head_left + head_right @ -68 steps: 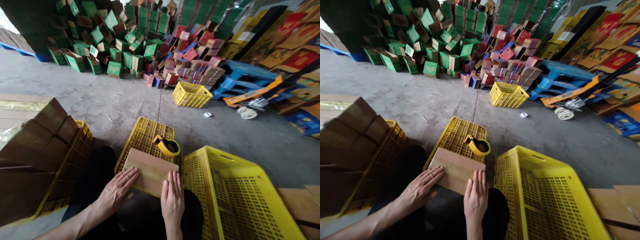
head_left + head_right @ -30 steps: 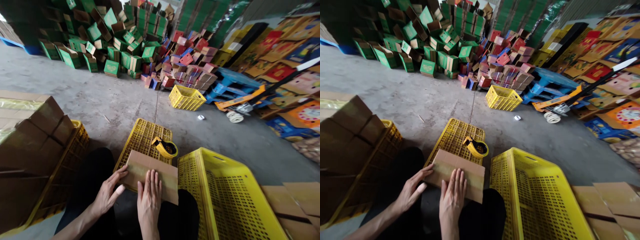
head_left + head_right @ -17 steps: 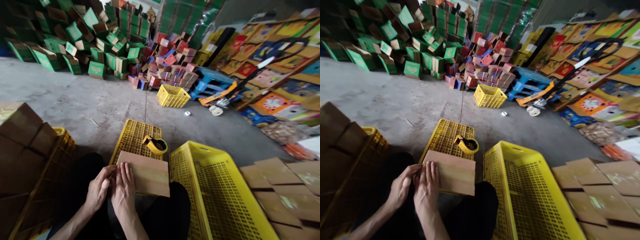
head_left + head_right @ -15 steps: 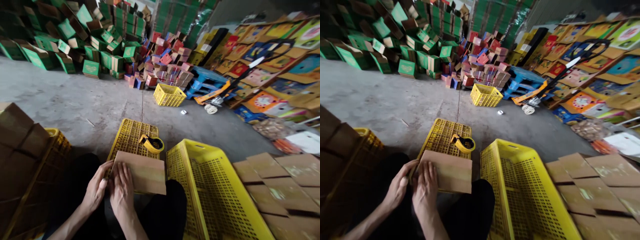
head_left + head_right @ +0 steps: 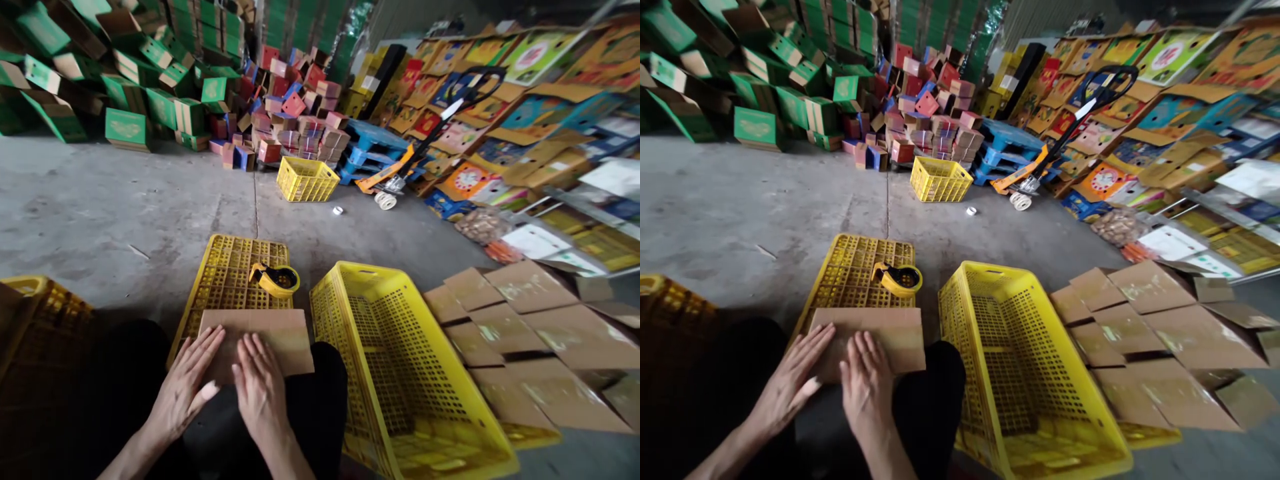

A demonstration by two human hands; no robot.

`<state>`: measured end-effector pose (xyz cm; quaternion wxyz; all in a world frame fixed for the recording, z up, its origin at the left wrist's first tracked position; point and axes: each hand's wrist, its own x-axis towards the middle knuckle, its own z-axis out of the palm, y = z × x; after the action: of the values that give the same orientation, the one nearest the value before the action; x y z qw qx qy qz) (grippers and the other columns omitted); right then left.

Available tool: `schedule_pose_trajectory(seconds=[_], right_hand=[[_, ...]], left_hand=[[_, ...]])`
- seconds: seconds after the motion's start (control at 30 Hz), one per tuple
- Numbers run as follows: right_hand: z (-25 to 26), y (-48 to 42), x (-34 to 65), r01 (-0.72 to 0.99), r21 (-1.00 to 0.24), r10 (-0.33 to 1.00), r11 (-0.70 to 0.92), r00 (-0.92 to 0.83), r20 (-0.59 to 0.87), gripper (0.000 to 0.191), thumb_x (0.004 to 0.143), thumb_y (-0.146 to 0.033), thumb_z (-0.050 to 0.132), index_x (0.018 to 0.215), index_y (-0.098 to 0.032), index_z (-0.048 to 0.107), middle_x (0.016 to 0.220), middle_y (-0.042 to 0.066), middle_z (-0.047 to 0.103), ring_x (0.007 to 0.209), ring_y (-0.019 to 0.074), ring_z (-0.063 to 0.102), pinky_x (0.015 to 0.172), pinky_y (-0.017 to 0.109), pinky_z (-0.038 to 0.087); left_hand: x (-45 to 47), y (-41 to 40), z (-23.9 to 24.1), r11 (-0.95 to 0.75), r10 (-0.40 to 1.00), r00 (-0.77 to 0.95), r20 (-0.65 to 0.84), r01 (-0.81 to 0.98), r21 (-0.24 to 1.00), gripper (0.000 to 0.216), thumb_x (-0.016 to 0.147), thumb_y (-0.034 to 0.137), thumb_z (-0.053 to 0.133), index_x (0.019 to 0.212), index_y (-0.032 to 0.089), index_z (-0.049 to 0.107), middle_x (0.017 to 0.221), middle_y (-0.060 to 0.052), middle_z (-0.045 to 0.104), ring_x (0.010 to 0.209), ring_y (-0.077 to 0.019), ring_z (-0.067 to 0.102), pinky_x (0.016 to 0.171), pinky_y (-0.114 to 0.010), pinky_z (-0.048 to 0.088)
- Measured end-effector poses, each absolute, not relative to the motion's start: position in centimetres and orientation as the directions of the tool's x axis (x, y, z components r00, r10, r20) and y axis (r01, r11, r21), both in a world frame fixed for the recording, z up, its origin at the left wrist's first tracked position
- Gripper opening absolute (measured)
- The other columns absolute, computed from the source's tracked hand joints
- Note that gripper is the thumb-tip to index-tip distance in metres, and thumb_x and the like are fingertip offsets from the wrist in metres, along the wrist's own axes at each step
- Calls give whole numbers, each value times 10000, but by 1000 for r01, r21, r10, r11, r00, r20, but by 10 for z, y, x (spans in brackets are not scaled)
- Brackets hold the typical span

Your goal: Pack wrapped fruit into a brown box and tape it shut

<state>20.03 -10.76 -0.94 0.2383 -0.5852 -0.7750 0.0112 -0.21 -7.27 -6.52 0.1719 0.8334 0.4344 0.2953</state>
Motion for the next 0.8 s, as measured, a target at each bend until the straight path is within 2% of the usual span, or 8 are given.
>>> schedule_pose_trajectory(seconds=[0.07,0.17,0.27,0.4,0.57,0.67,0.8], right_hand=[[-7,-112,226,931,-262,928,254,-158,337,437,1084,-273,489,1507,-202,571,1513,71,616,1435,241,551,1203,443,478],[-10,-116,260,965,-189,935,181,-109,339,438,1103,-286,462,1516,-176,556,1519,99,603,1432,268,557,1192,485,481],[-18,-114,281,977,-180,921,111,-33,388,456,1116,-308,427,1531,-155,539,1531,114,588,1474,293,504,1177,490,494],[-29,-107,288,955,-294,887,34,107,450,478,1125,-316,388,1545,-132,521,1534,150,578,1442,272,545,1140,413,533],[-39,-108,285,901,-434,853,-18,240,464,491,1121,-363,399,1534,-141,543,1525,166,580,1357,262,629,1081,359,572],[-43,-108,284,879,-471,831,-76,317,458,512,1109,-427,417,1515,-157,574,1582,179,505,1329,293,651,1005,360,611],[-44,-103,287,841,-539,828,-47,335,449,532,1102,-467,417,1489,-153,603,1437,184,652,1263,290,697,1013,385,604]], left_hand=[[-4,-70,-66,-581,812,484,326,631,514,794,1038,684,363,1700,288,175,1695,-100,381,1574,-343,333,1283,-580,251],[-9,-67,-65,-607,793,523,311,636,477,779,1038,673,392,1694,297,204,1702,-92,368,1577,-339,329,1289,-591,229],[-11,-65,-63,-612,788,531,312,618,493,758,1044,642,419,1690,297,223,1712,-84,346,1581,-339,320,1278,-579,279],[-8,-67,-61,-584,807,487,334,575,574,717,1053,554,474,1687,320,233,1729,-61,312,1591,-335,290,1245,-525,381],[-6,-88,-69,-420,907,290,304,573,704,619,1076,427,470,1665,392,280,1769,-4,179,1597,-327,259,1268,-545,296],[-3,-104,-75,-307,952,170,256,542,782,592,1086,402,445,1660,394,297,1747,8,259,1570,-287,333,1261,-501,319],[5,-110,-66,-239,969,67,237,493,837,595,1086,420,456,1660,356,313,1704,-39,364,1542,-306,386,1234,-552,356]])
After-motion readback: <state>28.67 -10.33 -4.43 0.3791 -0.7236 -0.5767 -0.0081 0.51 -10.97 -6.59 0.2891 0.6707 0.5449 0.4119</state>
